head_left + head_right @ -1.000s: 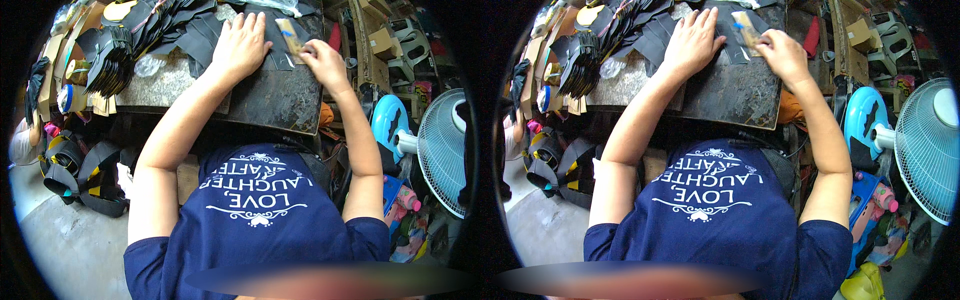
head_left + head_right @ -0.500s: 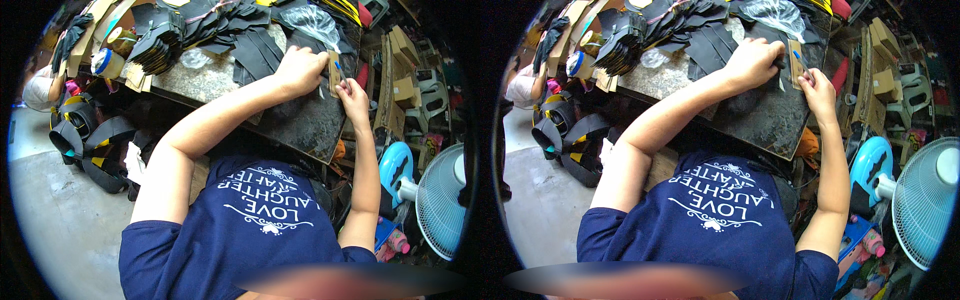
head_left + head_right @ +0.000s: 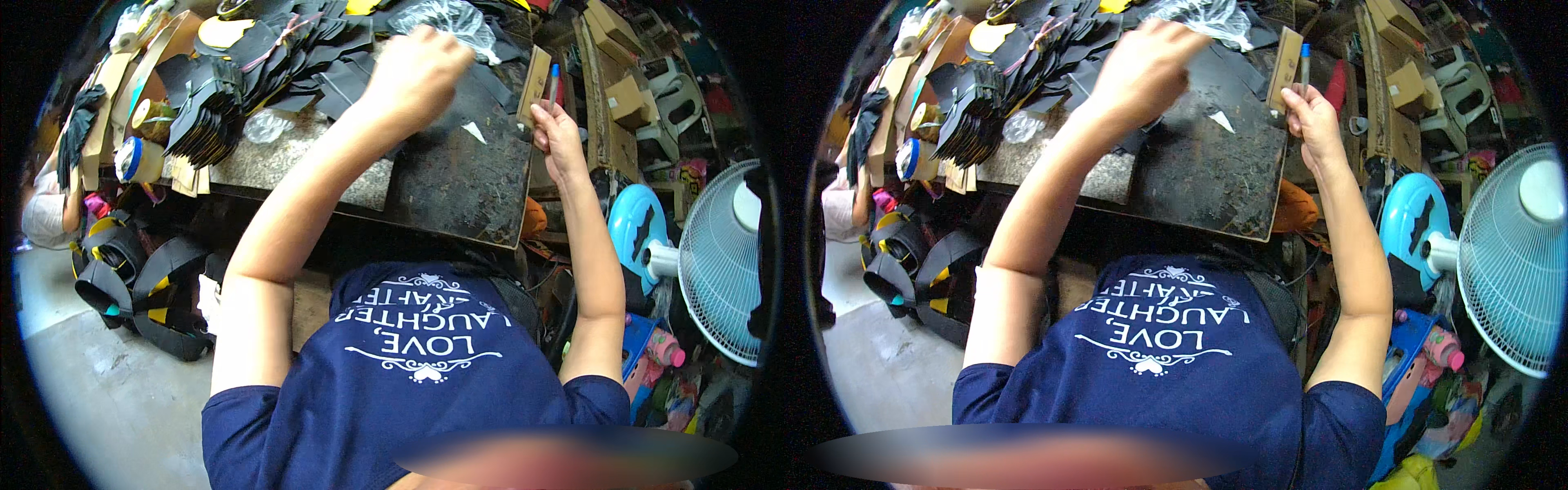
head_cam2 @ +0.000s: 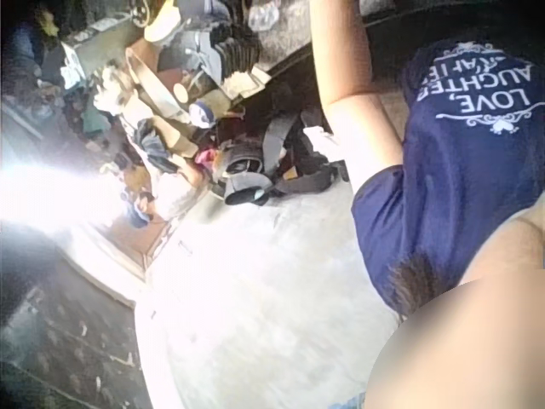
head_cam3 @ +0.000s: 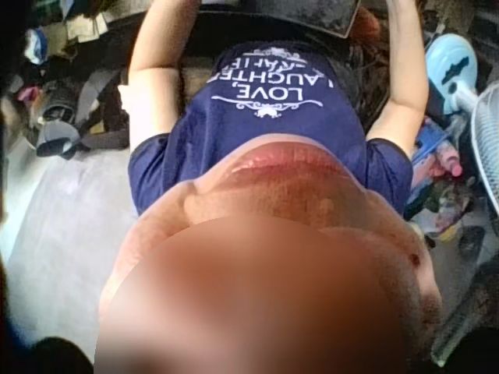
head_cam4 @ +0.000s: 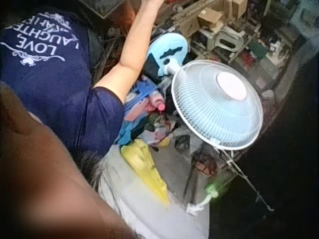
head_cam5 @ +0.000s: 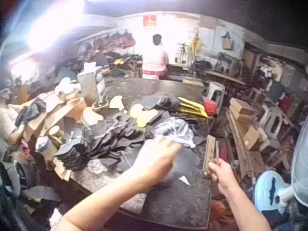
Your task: The person repeatedly places a small rectangular template on black material pieces, aligns it, and marks the material with a pen. The person then removes the template and repeats the process on additional pieces.
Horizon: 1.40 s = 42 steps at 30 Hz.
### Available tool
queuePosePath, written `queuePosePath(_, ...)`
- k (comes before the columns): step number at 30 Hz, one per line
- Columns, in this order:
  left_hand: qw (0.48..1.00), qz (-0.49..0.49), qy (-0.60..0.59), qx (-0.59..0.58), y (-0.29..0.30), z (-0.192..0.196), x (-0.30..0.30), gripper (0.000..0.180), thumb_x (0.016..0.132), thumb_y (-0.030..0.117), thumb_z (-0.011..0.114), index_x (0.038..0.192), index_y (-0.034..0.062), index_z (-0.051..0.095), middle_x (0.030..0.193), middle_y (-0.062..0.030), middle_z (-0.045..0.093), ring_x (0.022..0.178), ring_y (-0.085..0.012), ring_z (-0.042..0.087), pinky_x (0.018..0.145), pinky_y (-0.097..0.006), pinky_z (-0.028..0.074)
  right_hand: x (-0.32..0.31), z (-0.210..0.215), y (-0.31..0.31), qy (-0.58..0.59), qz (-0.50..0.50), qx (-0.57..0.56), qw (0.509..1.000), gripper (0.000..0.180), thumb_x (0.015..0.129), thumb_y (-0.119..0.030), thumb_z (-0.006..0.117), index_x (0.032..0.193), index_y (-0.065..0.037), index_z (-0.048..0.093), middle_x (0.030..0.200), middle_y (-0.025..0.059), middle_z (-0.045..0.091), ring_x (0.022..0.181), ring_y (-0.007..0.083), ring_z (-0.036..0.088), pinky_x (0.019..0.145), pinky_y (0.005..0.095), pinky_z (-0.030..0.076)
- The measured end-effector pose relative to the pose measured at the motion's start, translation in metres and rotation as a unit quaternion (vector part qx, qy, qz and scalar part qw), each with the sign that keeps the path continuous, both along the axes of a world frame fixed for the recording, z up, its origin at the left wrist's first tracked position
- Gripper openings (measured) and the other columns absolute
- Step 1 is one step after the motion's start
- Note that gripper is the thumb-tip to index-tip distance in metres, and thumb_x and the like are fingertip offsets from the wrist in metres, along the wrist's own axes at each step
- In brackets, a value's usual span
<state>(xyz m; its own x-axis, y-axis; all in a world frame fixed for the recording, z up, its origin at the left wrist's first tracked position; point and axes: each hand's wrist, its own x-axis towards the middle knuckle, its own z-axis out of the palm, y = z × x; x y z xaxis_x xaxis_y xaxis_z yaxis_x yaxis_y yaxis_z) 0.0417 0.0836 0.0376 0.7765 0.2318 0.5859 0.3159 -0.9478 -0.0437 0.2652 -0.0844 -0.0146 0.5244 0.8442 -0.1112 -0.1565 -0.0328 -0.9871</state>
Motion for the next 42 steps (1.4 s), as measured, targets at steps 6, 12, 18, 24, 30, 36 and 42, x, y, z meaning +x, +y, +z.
queuePosePath(6, 0.985, -0.126, 0.118, -0.006, -0.019, -0.032, 0.079, 0.029, 0.077, 0.016, 0.072, 0.106, 0.0103, 0.069, 0.104, -0.0094, 0.067, 0.106, -0.0285, 0.065, 0.087, -0.042, 0.053, 0.008, 0.01, -0.018, -0.009, -0.025, 0.018, 0.999, 0.019, 0.096, -0.021, 0.07, 0.108, -0.007, 0.062, 0.081, -0.0058, 0.058, 0.052, 0.0007, 0.037, 0.046, 0.019, 0.027)
queuePosePath(12, 0.977, -0.101, 0.186, 0.002, -0.028, -0.025, 0.086, 0.024, 0.078, 0.025, 0.075, 0.096, 0.0093, 0.07, 0.091, -0.0088, 0.072, 0.093, -0.0271, 0.071, 0.081, -0.041, 0.055, 0.009, 0.021, -0.027, -0.005, -0.038, 0.037, 0.999, 0.022, 0.097, -0.02, 0.069, 0.112, -0.006, 0.06, 0.084, -0.005, 0.059, 0.051, 0.0006, 0.037, 0.045, 0.0177, 0.025)
queuePosePath(18, 0.986, -0.089, 0.092, -0.107, -0.022, -0.029, 0.07, 0.035, 0.084, 0.026, 0.075, 0.112, 0.0082, 0.067, 0.106, -0.0125, 0.07, 0.097, -0.0328, 0.071, 0.08, -0.042, 0.059, 0.007, 0.025, -0.025, -0.009, -0.022, 0.056, 0.998, 0.019, 0.096, -0.018, 0.069, 0.11, -0.007, 0.061, 0.081, -0.0057, 0.058, 0.052, 0.0004, 0.037, 0.046, 0.0182, 0.026)
queuePosePath(24, 0.953, -0.095, 0.143, -0.25, -0.031, -0.035, 0.083, 0.052, 0.077, 0.005, 0.069, 0.127, 0.0068, 0.06, 0.107, -0.0197, 0.069, 0.1, -0.0378, 0.069, 0.088, -0.045, 0.056, 0.0, 0.029, -0.019, 0.009, -0.017, 0.066, 0.998, 0.021, 0.096, -0.019, 0.07, 0.11, -0.007, 0.061, 0.08, -0.0052, 0.058, 0.052, 0.0009, 0.038, 0.046, 0.0183, 0.027)
queuePosePath(30, 0.952, -0.046, 0.019, -0.301, 0.012, -0.025, 0.054, 0.033, 0.08, 0.01, 0.066, 0.114, 0.0088, 0.067, 0.102, -0.0201, 0.072, 0.1, -0.0379, 0.069, 0.086, -0.047, 0.055, 0.002, 0.035, -0.023, -0.042, -0.01, 0.041, 0.998, 0.017, 0.094, -0.014, 0.073, 0.105, -0.008, 0.061, 0.08, -0.0051, 0.057, 0.053, 0.0009, 0.041, 0.047, 0.0178, 0.029)
queuePosePath(36, 0.997, 0.059, -0.05, -0.021, 0.027, -0.024, 0.005, 0.028, 0.082, 0.02, 0.071, 0.107, 0.0107, 0.066, 0.099, -0.0126, 0.069, 0.099, -0.0331, 0.066, 0.08, -0.044, 0.056, -0.017, 0.024, -0.007, -0.125, 0.043, 0.01, 0.991, 0.026, 0.094, -0.006, 0.07, 0.118, -0.005, 0.062, 0.087, -0.004, 0.063, 0.073, 0.003, 0.056, 0.068, 0.0171, 0.045)
queuePosePath(42, 0.98, 0.087, 0.159, -0.088, -0.002, -0.023, -0.028, 0.038, 0.078, 0.041, 0.079, 0.105, 0.014, 0.075, 0.107, -0.0018, 0.069, 0.113, -0.0248, 0.058, 0.096, -0.041, 0.047, -0.05, 0.019, 0.02, -0.191, 0.133, 0.001, 0.973, 0.047, 0.095, 0.0, 0.064, 0.14, 0.004, 0.051, 0.097, -0.0001, 0.065, 0.087, 0.0046, 0.06, 0.085, 0.0207, 0.049)
